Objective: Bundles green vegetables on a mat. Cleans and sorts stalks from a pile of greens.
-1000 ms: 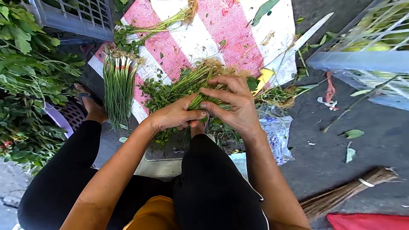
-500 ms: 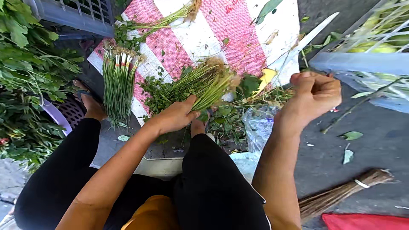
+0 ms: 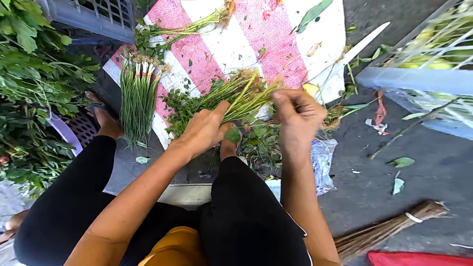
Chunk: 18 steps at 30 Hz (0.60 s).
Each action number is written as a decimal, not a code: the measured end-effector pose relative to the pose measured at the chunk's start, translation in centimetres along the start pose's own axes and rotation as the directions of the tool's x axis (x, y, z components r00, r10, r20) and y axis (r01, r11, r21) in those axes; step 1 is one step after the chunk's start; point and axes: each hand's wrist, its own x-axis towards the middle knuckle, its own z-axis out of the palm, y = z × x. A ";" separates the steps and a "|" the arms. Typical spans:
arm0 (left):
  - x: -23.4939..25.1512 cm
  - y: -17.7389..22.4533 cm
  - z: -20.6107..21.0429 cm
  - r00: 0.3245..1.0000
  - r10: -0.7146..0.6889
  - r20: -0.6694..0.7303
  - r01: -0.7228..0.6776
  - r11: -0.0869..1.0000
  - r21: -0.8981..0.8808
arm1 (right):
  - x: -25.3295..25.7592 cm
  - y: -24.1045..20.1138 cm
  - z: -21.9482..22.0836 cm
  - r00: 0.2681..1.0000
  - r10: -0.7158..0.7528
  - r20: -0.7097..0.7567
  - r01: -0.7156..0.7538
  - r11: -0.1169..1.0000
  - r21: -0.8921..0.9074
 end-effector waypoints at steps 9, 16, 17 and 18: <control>1.7 -1.5 -0.1 0.995 -0.040 -0.093 0.028 0.992 -0.127 | 0.4 3.5 -10.0 0.878 0.297 -0.375 -0.478 0.597 -0.644; 1.0 1.1 1.0 0.964 0.081 -0.252 -0.028 0.978 0.207 | -1.3 0.1 -1.1 0.808 0.493 0.323 -0.555 0.820 0.138; 0.8 1.3 1.5 0.940 0.152 -0.307 -0.044 0.943 0.330 | -1.2 -0.6 0.8 0.791 0.447 0.418 -0.587 0.748 0.311; 0.7 1.4 2.2 0.915 0.206 -0.347 -0.046 0.908 0.416 | -0.7 -1.4 2.6 0.793 0.415 0.447 -0.601 0.658 0.455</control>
